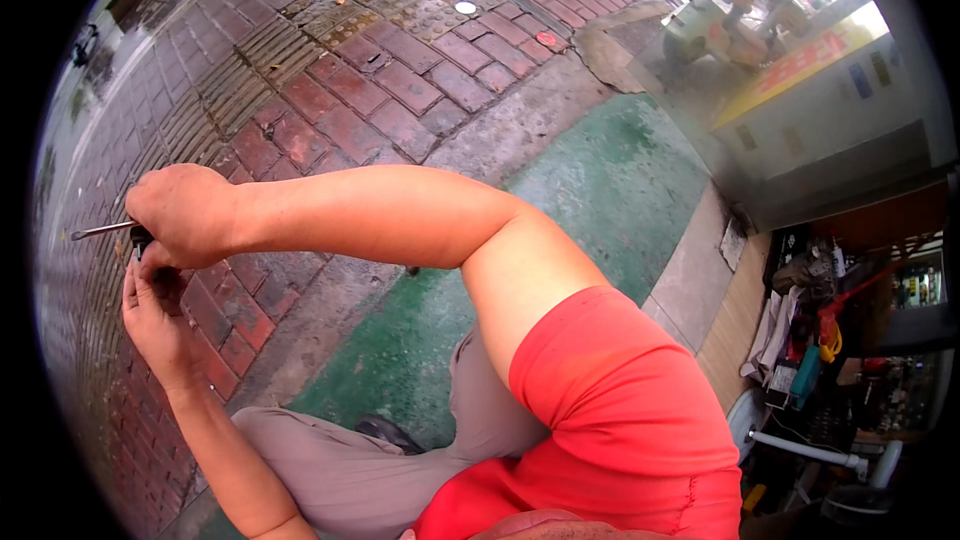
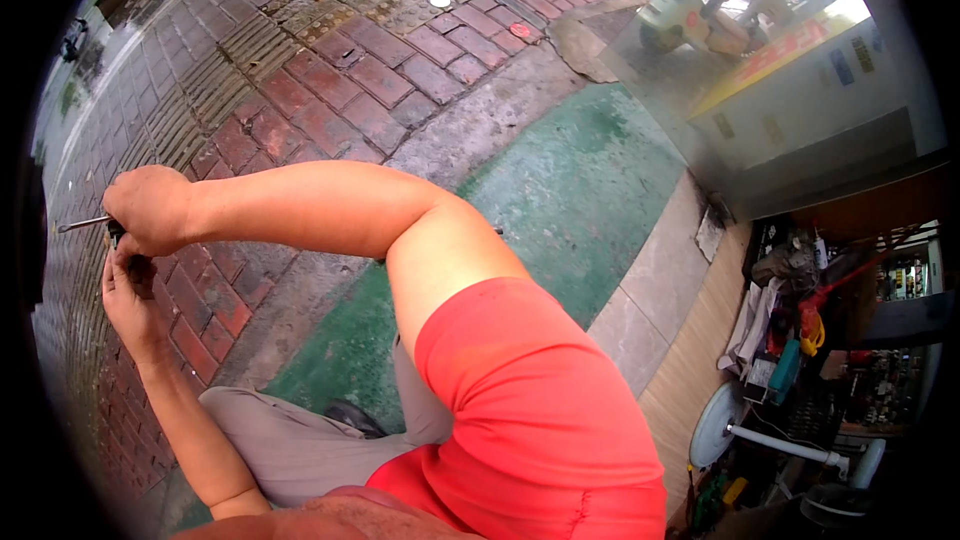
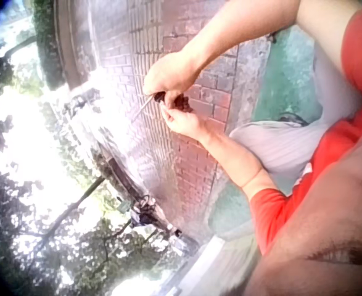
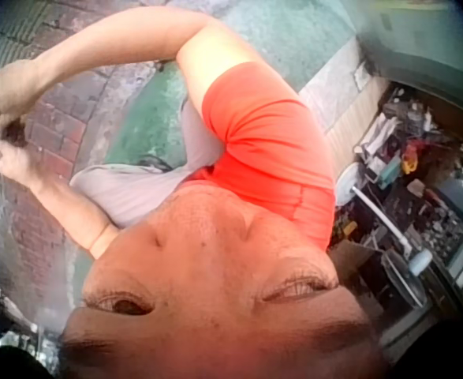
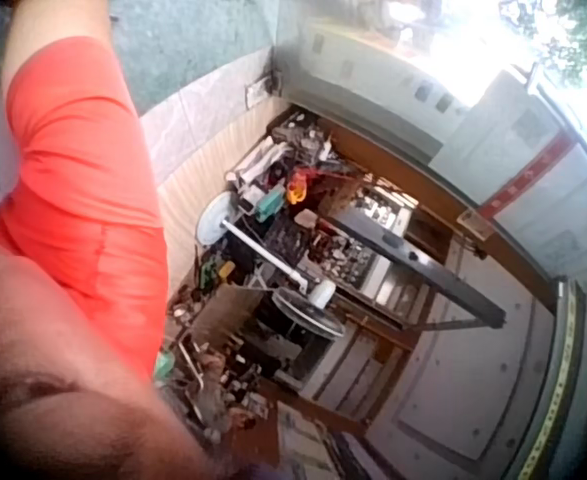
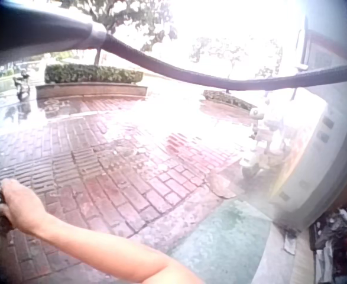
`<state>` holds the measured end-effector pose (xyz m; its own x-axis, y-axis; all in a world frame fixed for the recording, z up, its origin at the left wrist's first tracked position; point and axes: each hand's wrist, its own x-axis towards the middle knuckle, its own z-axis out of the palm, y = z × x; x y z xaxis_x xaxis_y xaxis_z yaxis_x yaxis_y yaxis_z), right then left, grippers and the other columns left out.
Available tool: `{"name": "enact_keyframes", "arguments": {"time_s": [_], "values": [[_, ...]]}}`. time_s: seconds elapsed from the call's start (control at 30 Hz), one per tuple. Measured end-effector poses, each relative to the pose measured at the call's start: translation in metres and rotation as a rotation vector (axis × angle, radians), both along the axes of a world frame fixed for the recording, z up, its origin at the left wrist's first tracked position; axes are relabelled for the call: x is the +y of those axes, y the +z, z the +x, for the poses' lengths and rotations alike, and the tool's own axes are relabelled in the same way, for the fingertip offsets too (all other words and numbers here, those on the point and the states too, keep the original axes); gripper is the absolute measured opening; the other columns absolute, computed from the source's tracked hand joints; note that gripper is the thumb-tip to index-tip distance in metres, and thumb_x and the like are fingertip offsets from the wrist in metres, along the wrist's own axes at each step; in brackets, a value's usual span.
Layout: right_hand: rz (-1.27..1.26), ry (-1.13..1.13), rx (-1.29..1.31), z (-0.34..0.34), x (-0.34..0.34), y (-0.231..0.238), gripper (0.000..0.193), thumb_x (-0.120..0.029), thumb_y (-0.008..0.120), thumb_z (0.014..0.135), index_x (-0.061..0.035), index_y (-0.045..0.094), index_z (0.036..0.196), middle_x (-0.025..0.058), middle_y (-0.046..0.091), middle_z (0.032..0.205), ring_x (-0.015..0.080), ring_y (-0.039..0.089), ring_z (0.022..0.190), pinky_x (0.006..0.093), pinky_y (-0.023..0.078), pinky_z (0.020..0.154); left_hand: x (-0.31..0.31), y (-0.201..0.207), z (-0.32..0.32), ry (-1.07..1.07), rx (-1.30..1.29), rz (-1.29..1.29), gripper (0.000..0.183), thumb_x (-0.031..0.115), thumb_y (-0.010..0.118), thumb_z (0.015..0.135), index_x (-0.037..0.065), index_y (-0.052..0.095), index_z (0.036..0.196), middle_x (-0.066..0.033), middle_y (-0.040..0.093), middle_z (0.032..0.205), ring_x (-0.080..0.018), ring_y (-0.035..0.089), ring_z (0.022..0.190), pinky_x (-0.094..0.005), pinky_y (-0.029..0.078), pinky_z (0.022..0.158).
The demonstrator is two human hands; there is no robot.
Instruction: The person disassembles a small motor using a hammer and a screwdriver while sitting on the ground. They hold the motor in their hands, strike the casing with the hammer, and use the screwdriver to pry and remove parts.
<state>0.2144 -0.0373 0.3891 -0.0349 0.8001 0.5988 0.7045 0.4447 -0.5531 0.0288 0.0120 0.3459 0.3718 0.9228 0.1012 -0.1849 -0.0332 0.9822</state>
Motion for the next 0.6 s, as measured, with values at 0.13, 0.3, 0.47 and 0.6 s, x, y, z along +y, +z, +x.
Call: {"name": "enact_keyframes", "arguments": {"time_s": [0.13,0.3,0.47,0.6], "values": [[-0.017,-0.058,-0.036,0.004,-0.006,0.007,0.048,-0.045,0.076,0.073,-0.0001,0.066,0.086,0.0197,0.063,0.097,0.0365,0.064,0.094,0.0425,0.051,0.082,-0.003,0.008,-0.001,-0.006,0.017,0.014,0.028,0.022,0.048,0.103,0.001,0.061,0.117,-0.0041,0.067,0.100,-0.0111,0.064,0.085,-0.0254,0.051,0.076],[-0.026,-0.057,-0.050,-0.002,-0.009,0.012,0.047,-0.045,0.073,0.076,0.0002,0.067,0.089,0.0201,0.063,0.099,0.0365,0.063,0.093,0.0427,0.051,0.082,0.008,0.000,-0.014,-0.019,0.003,0.034,0.030,0.023,0.049,0.103,0.000,0.060,0.118,-0.0046,0.067,0.104,-0.0133,0.065,0.092,-0.0271,0.051,0.080],[-0.077,0.022,0.016,0.001,-0.002,0.013,0.038,-0.037,0.067,0.083,0.0015,0.069,0.084,0.0228,0.066,0.087,0.0380,0.065,0.087,0.0416,0.052,0.078,-0.014,0.016,0.003,-0.060,-0.049,0.116,0.033,0.019,0.047,0.103,-0.003,0.053,0.128,-0.0077,0.065,0.111,-0.0146,0.064,0.095,-0.0279,0.051,0.083],[-0.209,0.309,0.266,0.015,-0.002,0.027,0.030,-0.029,0.063,0.090,-0.0004,0.071,0.095,0.0162,0.069,0.077,0.0225,0.063,0.064,0.0338,0.052,0.063,-0.015,0.021,-0.011,-0.124,-0.067,0.195,0.035,0.013,0.046,0.103,-0.004,0.048,0.134,-0.0095,0.063,0.115,-0.0163,0.062,0.097,-0.0300,0.050,0.086]]}}
